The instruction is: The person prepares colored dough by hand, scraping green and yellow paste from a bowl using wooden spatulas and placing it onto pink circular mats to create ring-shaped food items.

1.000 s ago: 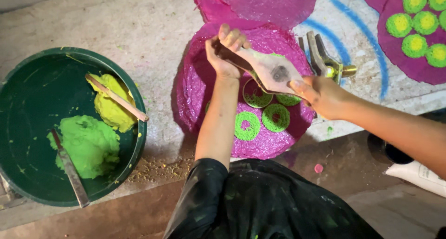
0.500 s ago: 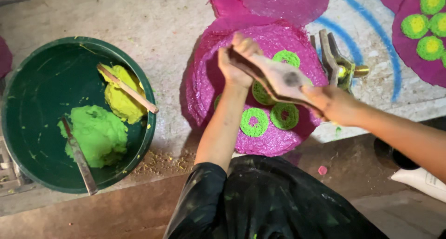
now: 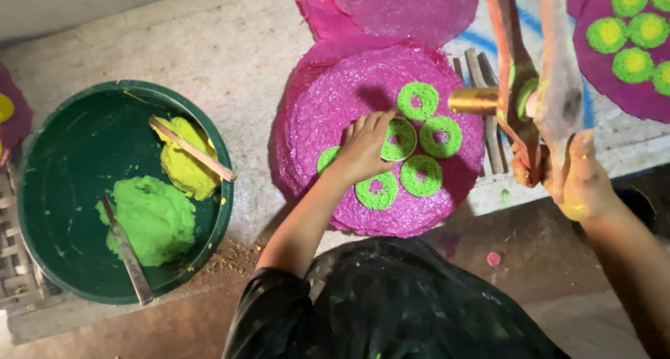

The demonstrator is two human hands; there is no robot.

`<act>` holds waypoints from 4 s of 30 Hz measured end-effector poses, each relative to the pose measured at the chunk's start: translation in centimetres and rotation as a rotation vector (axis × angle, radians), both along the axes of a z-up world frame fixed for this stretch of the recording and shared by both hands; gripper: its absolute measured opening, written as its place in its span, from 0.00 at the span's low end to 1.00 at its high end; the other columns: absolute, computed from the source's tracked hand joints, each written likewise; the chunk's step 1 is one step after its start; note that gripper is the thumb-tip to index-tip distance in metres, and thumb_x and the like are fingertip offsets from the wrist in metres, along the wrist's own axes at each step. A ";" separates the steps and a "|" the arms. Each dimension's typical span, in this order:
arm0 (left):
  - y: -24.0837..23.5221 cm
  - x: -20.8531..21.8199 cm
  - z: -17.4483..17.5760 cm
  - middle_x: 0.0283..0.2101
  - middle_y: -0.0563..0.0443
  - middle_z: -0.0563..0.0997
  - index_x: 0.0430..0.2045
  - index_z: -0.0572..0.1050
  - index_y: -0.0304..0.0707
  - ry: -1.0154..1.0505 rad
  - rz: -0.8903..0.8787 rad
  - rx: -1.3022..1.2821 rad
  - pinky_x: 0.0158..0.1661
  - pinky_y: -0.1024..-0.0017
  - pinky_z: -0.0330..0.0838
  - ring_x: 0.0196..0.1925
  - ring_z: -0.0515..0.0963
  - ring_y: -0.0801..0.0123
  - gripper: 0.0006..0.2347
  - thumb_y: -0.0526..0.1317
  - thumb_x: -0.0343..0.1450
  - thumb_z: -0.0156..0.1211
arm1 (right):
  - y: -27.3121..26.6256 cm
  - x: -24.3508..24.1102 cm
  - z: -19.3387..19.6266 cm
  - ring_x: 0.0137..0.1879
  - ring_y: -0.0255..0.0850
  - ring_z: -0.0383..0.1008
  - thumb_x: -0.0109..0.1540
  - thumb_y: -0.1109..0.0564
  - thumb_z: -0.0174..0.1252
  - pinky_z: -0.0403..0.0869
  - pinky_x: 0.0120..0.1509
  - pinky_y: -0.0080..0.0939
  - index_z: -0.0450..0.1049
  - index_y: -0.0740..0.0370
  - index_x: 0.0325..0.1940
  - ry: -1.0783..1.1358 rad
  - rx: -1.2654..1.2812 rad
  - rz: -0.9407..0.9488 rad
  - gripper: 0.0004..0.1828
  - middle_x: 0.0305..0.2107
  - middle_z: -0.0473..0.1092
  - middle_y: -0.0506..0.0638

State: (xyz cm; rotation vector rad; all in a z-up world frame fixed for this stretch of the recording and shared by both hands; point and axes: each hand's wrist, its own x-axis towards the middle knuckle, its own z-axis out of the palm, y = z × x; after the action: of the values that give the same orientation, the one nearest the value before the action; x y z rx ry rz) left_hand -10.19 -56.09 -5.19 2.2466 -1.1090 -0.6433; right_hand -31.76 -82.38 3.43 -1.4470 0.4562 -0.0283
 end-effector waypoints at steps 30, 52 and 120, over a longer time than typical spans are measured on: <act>1.8 8.0 1.9 0.31 0.54 0.69 0.34 0.67 0.40 1.628 0.131 -1.849 0.49 0.66 0.68 0.37 0.70 0.67 0.25 0.64 0.81 0.44 | 3.6 14.7 -2.1 0.28 0.44 0.71 0.64 0.21 0.35 0.71 0.41 0.45 0.75 0.63 0.42 0.514 -0.196 0.698 0.44 0.22 0.70 0.54; 0.8 11.1 -1.7 0.19 0.63 0.56 0.20 0.60 0.48 1.426 0.469 -1.927 0.35 0.69 0.59 0.23 0.58 0.75 0.21 0.62 0.76 0.43 | 9.2 18.8 2.3 0.31 0.55 0.79 0.68 0.33 0.42 0.74 0.43 0.56 0.78 0.60 0.53 0.482 -0.947 0.570 0.33 0.25 0.76 0.63; 10.3 -12.6 17.9 0.38 0.43 0.77 0.44 0.70 0.44 0.231 -0.603 -0.300 0.38 0.51 0.68 0.40 0.78 0.48 0.22 0.44 0.57 0.68 | 11.3 2.9 12.1 0.34 0.51 0.74 0.58 0.40 0.62 0.70 0.36 0.49 0.72 0.62 0.39 -1.204 -1.252 0.916 0.23 0.31 0.71 0.54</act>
State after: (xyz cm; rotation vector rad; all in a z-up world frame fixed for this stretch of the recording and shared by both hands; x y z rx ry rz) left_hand -22.82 -45.77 12.71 1.5343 -1.6457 -0.8758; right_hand -28.86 -71.06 15.50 -2.3434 -1.4705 -0.4835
